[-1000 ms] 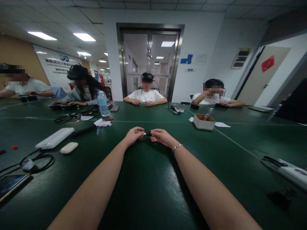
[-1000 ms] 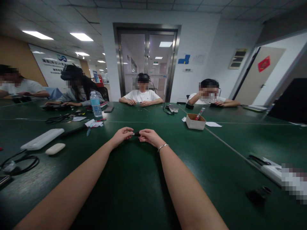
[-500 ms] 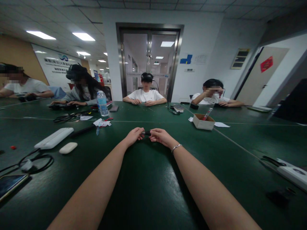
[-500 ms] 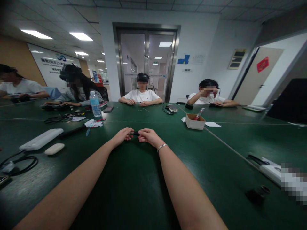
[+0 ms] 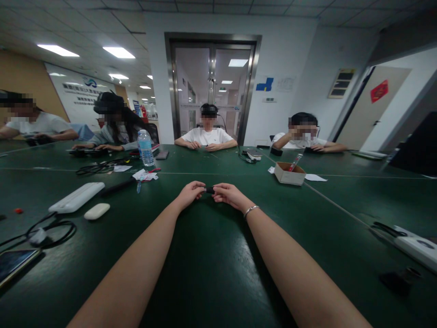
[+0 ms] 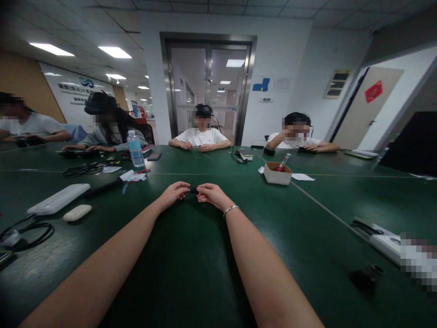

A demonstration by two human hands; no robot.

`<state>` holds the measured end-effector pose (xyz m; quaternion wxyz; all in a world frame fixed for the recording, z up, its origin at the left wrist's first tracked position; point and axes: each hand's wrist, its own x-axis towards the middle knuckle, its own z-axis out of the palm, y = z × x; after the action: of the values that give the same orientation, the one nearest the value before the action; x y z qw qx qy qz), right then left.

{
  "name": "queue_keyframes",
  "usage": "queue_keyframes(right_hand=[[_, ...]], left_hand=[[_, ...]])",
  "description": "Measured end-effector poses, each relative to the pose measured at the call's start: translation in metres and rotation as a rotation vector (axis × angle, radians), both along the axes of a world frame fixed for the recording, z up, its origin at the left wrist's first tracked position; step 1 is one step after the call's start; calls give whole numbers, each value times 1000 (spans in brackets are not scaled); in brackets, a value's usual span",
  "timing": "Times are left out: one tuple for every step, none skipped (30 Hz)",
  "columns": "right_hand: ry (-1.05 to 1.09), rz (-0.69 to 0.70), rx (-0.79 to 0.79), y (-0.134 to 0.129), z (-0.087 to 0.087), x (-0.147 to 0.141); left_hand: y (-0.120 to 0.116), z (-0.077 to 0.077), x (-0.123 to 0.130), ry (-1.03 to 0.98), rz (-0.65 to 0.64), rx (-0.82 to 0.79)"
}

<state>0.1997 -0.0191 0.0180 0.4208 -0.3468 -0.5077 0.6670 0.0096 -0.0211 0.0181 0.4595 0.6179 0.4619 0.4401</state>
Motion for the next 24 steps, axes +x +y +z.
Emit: queue_keyframes(right_hand=[[1, 3, 1, 0, 0, 0], [2, 5, 1, 0, 0, 0], [3, 6, 1, -1, 0, 0], [4, 6, 1, -1, 1, 0], [3, 5, 1, -1, 1, 0], [0, 2, -2, -2, 1, 0], [-5, -2, -4, -2, 2, 0], [-11, -7, -6, -2, 2, -1], [-16, -10, -7, -3, 3, -1], [-19, -12, -6, -3, 3, -1], [-18, -10, -3, -4, 3, -1], [-15, -8, 1, -4, 4, -1], [-11, -4, 4, -4, 4, -1], [-9, -3, 4, -4, 4, -1], [-8, -3, 3, -4, 3, -1], [-8, -4, 0, -4, 3, -1], [-9, -6, -2, -3, 3, -1], [-10, -7, -5, -3, 3, -1], [-9, -7, -6, -3, 2, -1], [-9, -7, -6, -2, 2, 0], [-7, -7, -6, -2, 1, 0], [-6, -6, -7, -1, 1, 0], [-5, -5, -8, -1, 1, 0], [-5, -4, -8, -1, 0, 0]], left_hand=[[0, 0, 0, -5, -6, -2], [1, 0, -1, -11, -10, -7], [2, -1, -1, -16, -14, -16], [4, -3, -1, -17, -14, -27], [5, -4, -1, -12, -13, -34], [6, -5, -1, 1, -13, -33], [8, -7, 0, 19, -19, -24], [8, -8, 0, 37, -27, -8], [9, -9, 0, 50, -34, 11], [9, -9, 1, 54, -34, 27], [9, -9, 1, 50, -27, 34], [9, -9, 1, 43, -15, 32], [8, -9, 0, 38, -5, 23], [8, -8, 0, 40, 0, 10], [8, -8, -1, 48, -4, -2], [8, -8, -1, 59, -16, -8], [8, -8, -1, 69, -30, -6], [8, -8, -1, 76, -39, 0], [8, -8, -1, 77, -39, 9], [8, -8, -1, 74, -33, 12], [8, -7, -1, 68, -24, 8], [7, -7, -1, 62, -20, 0], [7, -7, -1, 58, -23, -7], [7, -7, -1, 56, -32, -9]])
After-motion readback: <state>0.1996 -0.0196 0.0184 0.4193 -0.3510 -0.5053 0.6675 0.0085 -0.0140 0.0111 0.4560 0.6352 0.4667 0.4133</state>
